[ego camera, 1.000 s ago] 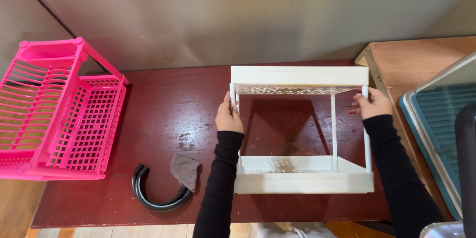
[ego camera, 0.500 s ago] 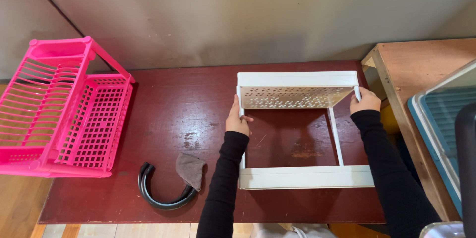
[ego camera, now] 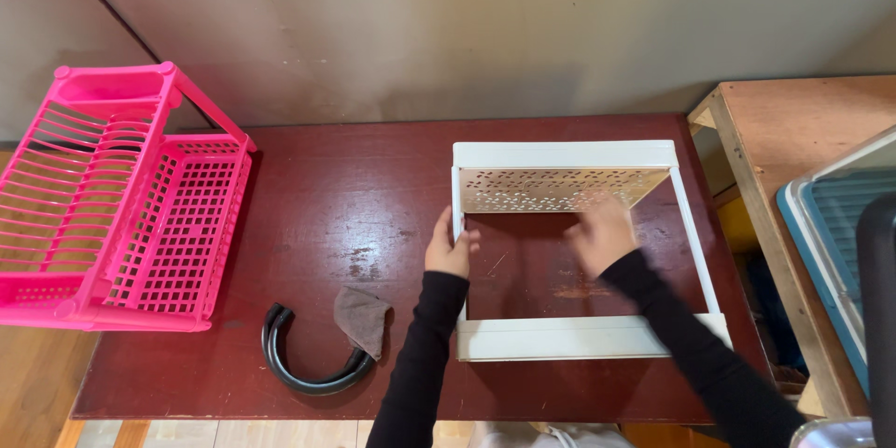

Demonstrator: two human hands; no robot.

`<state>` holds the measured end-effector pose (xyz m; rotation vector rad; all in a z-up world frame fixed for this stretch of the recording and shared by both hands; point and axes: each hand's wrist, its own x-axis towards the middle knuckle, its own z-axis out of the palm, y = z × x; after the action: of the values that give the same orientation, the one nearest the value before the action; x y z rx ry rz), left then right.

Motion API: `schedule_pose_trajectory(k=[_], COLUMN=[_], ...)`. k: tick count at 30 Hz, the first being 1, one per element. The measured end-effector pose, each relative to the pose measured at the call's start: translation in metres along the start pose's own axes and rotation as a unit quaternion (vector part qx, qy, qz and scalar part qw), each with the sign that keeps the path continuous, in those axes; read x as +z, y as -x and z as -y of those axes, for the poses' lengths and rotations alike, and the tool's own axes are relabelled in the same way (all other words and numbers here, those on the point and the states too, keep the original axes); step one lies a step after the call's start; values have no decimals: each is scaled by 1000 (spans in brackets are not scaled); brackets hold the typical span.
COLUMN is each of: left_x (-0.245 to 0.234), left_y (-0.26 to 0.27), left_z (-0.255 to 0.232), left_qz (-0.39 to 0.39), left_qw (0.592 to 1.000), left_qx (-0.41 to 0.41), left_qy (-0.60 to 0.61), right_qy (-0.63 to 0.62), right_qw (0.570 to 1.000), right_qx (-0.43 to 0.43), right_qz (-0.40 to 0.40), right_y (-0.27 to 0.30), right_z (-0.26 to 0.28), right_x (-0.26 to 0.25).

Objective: The person disassembles a white plastic storage unit on a wooden table. They remove the top tray, then detach the vertical support rods and side panels, leaving the components separated on the table.

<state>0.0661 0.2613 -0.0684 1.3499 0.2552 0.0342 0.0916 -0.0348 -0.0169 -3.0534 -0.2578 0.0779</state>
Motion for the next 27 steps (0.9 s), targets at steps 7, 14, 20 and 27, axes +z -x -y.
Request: schedule_pose_trajectory(k=[7, 14, 20, 27], left_x=[-26, -44, -62, -78], left_y=[62, 101, 90, 89], left_z=[45, 83, 98, 101], left_qz=[-35, 76, 147, 220], left_qw=[996, 974, 962, 937], left_qx=[-15, -100, -121, -143], left_qy=[-76, 191, 193, 232], right_qy=[-581, -727, -820, -829], right_qw=[804, 620, 496, 471], right_qx=[-61, 161, 186, 211], right_qz=[115, 247, 218, 217], right_y=[37, 21, 15, 18], right_z=[154, 189, 205, 208], right_x=[45, 41, 43, 51])
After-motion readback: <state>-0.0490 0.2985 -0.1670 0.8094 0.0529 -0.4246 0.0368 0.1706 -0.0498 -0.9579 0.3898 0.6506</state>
